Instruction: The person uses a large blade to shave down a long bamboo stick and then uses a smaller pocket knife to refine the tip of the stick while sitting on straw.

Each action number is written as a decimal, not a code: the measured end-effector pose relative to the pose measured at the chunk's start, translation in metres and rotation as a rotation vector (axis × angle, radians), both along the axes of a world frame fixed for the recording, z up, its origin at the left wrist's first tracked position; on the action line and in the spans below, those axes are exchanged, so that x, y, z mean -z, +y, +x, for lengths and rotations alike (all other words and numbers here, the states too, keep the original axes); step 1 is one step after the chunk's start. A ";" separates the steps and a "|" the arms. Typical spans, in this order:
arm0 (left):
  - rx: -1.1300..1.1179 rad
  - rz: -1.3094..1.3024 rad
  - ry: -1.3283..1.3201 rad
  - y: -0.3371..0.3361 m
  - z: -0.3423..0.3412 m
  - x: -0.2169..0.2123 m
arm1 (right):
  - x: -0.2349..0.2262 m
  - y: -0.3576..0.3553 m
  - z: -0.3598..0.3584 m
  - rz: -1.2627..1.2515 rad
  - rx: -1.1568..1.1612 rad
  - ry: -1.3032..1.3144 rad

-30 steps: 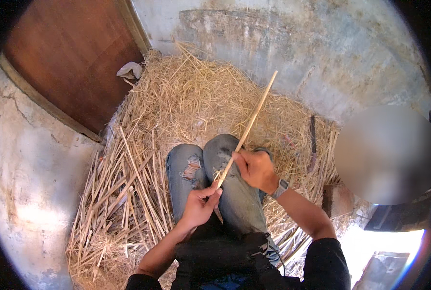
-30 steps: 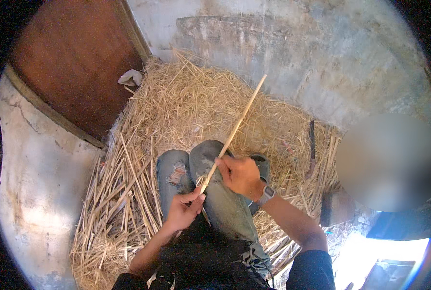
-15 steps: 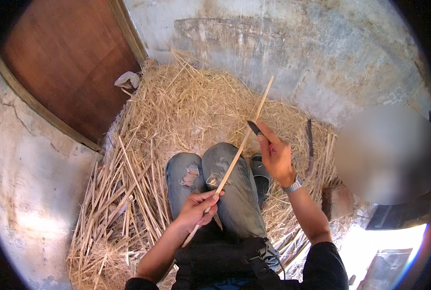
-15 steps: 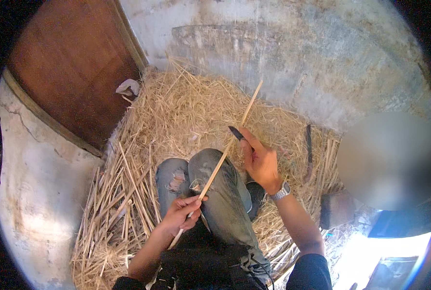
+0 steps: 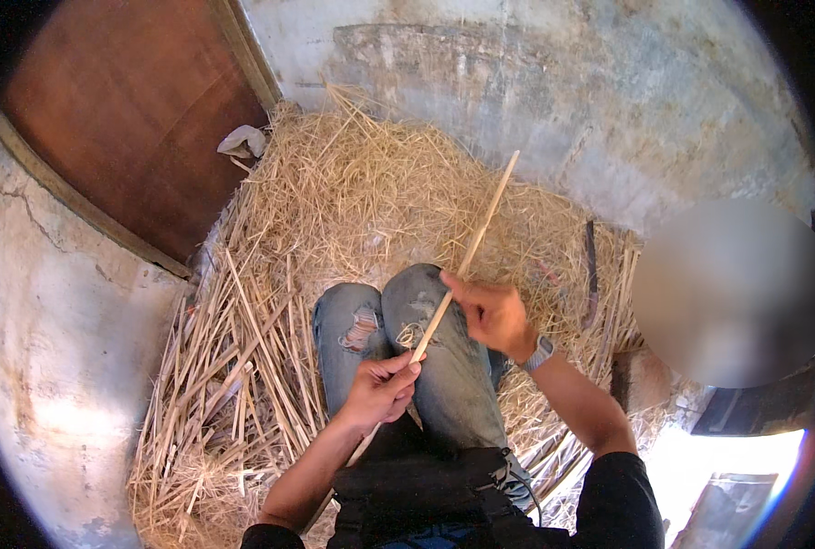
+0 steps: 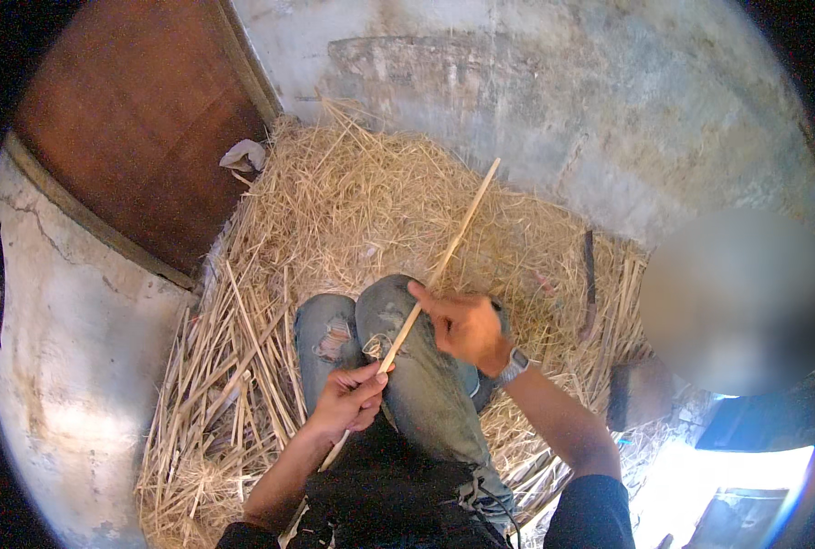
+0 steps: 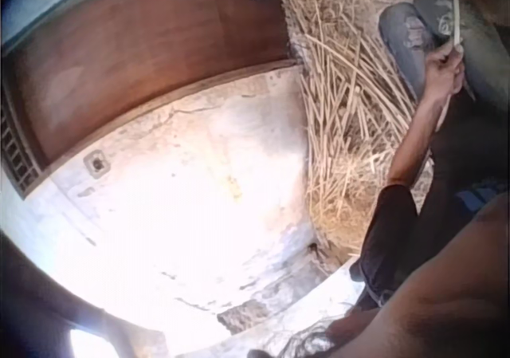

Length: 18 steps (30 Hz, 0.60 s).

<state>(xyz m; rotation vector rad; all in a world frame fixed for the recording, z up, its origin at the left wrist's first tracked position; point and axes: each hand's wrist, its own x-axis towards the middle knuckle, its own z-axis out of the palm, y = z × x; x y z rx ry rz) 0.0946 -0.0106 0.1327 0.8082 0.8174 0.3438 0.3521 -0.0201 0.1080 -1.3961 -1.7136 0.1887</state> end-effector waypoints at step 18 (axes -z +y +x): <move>0.001 -0.343 -0.187 0.009 -0.007 0.003 | -0.011 0.039 0.055 0.138 0.314 -0.177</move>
